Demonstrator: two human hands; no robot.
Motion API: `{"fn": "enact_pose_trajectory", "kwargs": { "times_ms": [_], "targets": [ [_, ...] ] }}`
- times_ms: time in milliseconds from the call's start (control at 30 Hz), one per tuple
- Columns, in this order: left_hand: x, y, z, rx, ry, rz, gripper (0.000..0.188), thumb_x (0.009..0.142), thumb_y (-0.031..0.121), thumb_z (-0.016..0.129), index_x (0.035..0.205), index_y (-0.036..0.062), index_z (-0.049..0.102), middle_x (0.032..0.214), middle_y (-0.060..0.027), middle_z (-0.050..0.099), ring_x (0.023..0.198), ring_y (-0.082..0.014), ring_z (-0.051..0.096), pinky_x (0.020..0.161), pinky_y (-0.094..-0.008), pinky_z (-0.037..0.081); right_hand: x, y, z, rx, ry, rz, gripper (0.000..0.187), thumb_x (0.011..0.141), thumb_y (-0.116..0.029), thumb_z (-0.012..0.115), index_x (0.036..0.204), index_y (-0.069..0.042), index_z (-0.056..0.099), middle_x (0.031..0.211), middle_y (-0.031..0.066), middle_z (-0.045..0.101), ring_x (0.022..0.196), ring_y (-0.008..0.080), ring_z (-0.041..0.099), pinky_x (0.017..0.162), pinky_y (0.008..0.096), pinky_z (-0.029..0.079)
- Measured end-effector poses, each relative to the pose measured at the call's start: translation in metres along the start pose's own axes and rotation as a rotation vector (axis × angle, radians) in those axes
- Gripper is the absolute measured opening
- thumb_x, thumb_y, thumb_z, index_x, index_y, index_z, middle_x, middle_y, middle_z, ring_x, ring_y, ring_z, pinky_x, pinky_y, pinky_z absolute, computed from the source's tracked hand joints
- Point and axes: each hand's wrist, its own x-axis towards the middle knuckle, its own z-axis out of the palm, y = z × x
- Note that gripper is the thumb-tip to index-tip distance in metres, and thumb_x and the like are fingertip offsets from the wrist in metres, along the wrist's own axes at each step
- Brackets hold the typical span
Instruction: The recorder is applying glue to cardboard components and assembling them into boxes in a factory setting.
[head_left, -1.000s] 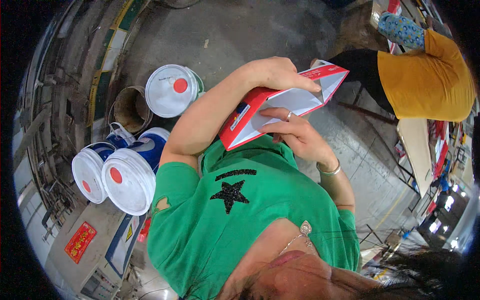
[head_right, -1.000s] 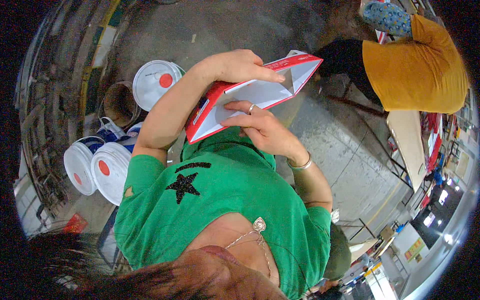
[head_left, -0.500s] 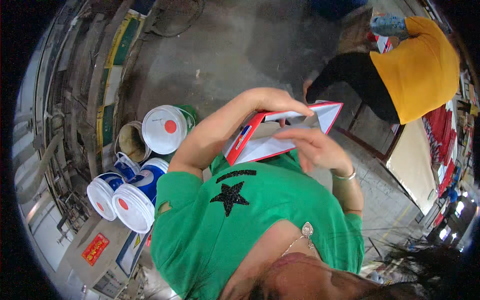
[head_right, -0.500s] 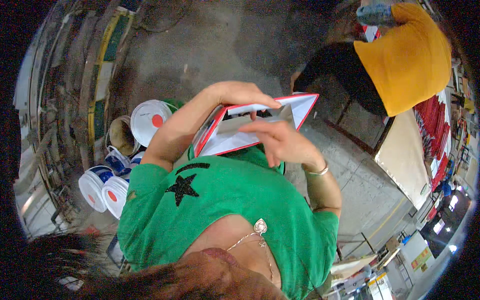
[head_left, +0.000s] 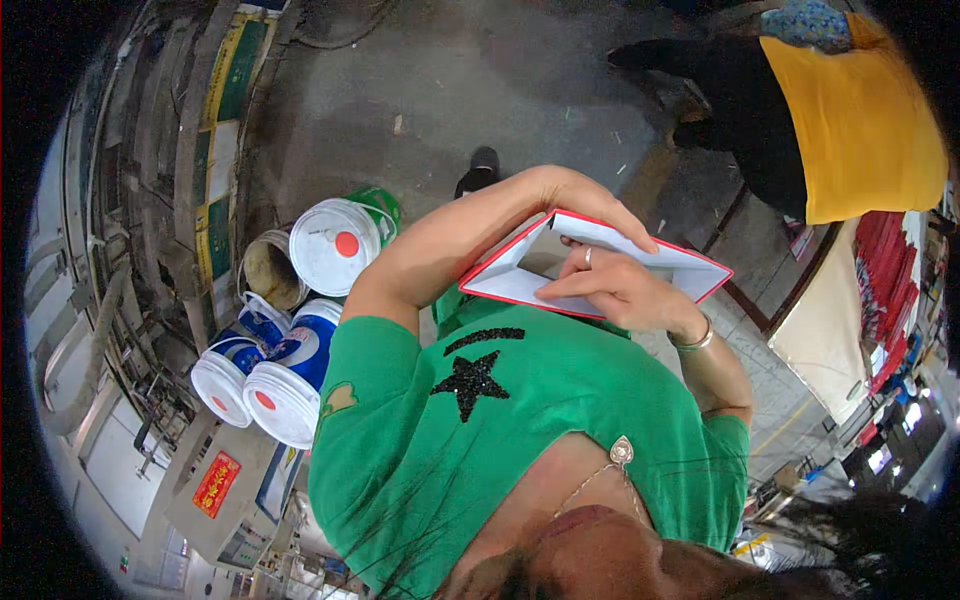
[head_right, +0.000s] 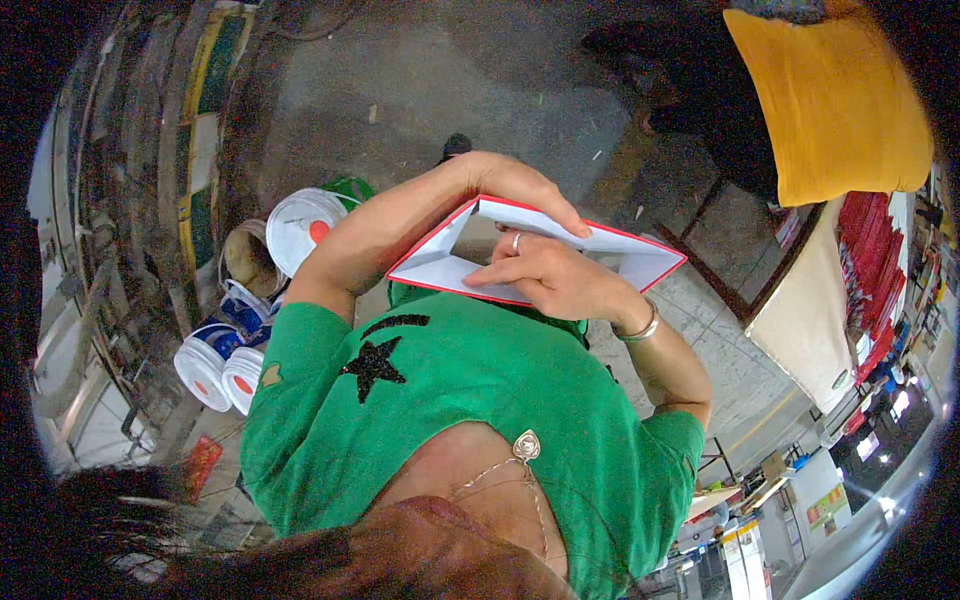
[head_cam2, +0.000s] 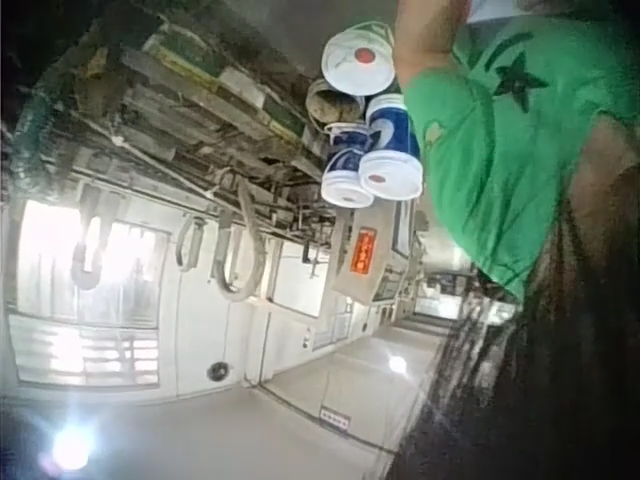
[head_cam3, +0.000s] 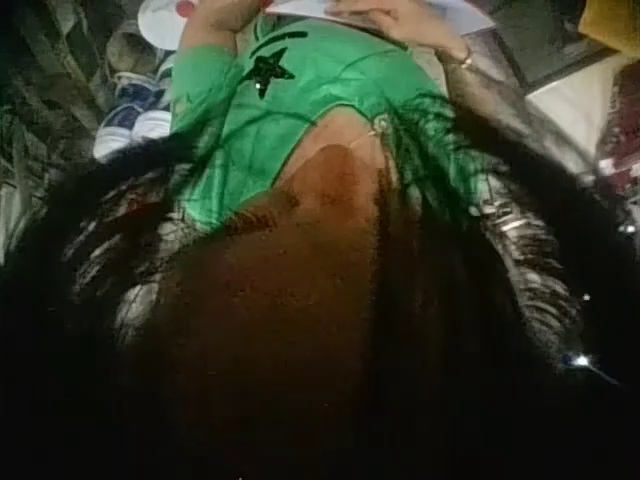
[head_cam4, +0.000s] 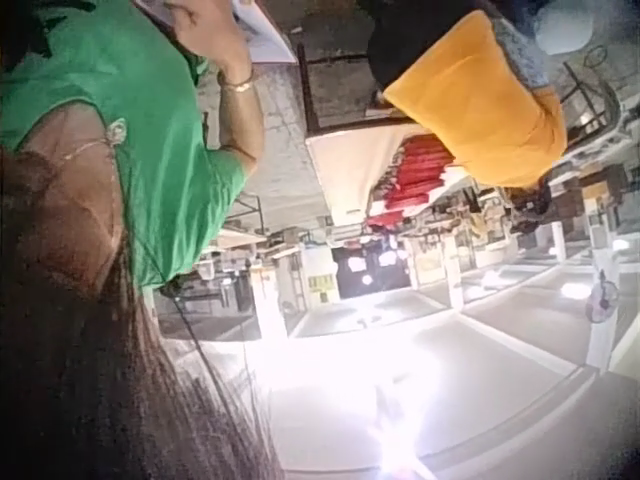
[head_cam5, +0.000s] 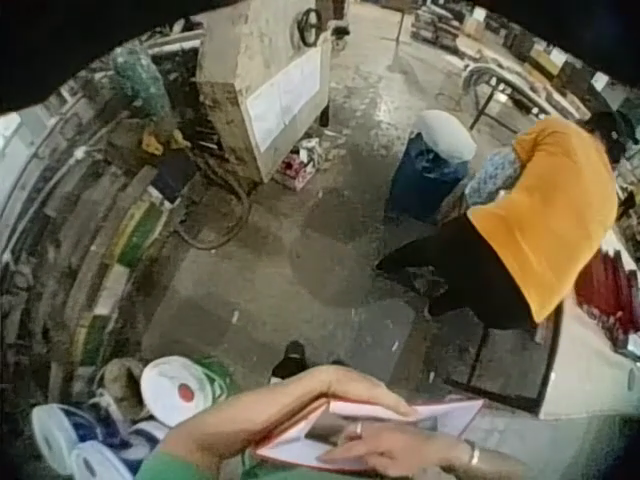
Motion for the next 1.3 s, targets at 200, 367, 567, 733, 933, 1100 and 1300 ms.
{"fn": "enact_pose_trajectory", "kwargs": {
  "times_ms": [200,367,567,733,933,1100,1300],
  "targets": [
    [-0.008,-0.007,-0.003,-0.073,0.03,-0.007,0.042,0.074,0.054,0.061,0.075,0.0117,0.065,0.061,0.0029,0.054,0.049,-0.0074,0.045,0.039,-0.0226,0.029,0.016,-0.002,-0.002,-0.009,-0.057,-0.011,0.046,0.07,0.009,0.044,0.105,-0.011,0.064,0.079,0.0089,0.051,0.076,0.0226,0.05,0.072,0.0321,0.042],
    [-0.008,-0.014,-0.007,-0.048,0.04,0.014,0.044,0.073,0.055,0.062,0.074,0.0114,0.065,0.062,0.0024,0.054,0.051,-0.0081,0.047,0.041,-0.0232,0.03,0.016,0.0,0.002,-0.03,-0.076,-0.01,0.045,0.071,0.008,0.045,0.106,-0.013,0.064,0.078,0.0083,0.051,0.076,0.0221,0.05,0.072,0.032,0.041],
    [-0.008,-0.021,-0.007,-0.049,0.076,0.011,0.048,0.077,0.052,0.059,0.095,0.0069,0.065,0.076,-0.0018,0.06,0.061,-0.0088,0.051,0.047,-0.0245,0.039,0.018,0.001,0.009,-0.061,-0.06,-0.012,0.038,0.075,0.004,0.049,0.104,-0.013,0.065,0.078,0.0078,0.051,0.075,0.0216,0.049,0.071,0.0329,0.041],
    [-0.01,-0.02,0.005,-0.097,0.124,0.038,0.045,0.073,0.054,0.063,0.081,0.0096,0.065,0.067,-0.0002,0.057,0.054,-0.0102,0.05,0.045,-0.0241,0.036,0.018,-0.006,0.009,-0.028,-0.075,0.004,0.04,0.073,0.005,0.047,0.104,-0.013,0.065,0.076,0.0081,0.05,0.074,0.0221,0.048,0.072,0.0341,0.04],
    [-0.045,-0.025,-0.005,-0.014,0.116,0.021,0.047,0.076,0.052,0.061,0.091,0.0075,0.064,0.077,-0.0022,0.061,0.064,-0.0112,0.054,0.05,-0.0267,0.041,0.039,-0.002,0.009,-0.109,-0.125,-0.091,0.04,0.073,0.005,0.046,0.102,-0.014,0.066,0.074,0.0078,0.049,0.074,0.0227,0.048,0.073,0.0335,0.04],
    [-0.076,-0.054,-0.036,-0.181,0.11,0.141,0.051,0.077,0.05,0.061,0.099,0.004,0.063,0.086,-0.0048,0.062,0.07,-0.0116,0.055,0.052,-0.0251,0.042,0.094,-0.015,0.016,-0.141,-0.171,-0.061,0.04,0.074,0.004,0.045,0.101,-0.016,0.066,0.073,0.0075,0.047,0.073,0.023,0.047,0.073,0.0344,0.04],
    [-0.149,-0.06,-0.037,-0.28,0.275,0.231,0.052,0.077,0.049,0.061,0.103,0.0038,0.062,0.089,-0.007,0.062,0.071,-0.0122,0.056,0.053,-0.0254,0.043,0.16,-0.03,0.018,-0.258,-0.31,-0.067,0.044,0.072,0.005,0.045,0.104,-0.018,0.065,0.075,0.0068,0.047,0.074,0.0226,0.045,0.071,0.0337,0.039]
  ]
}}
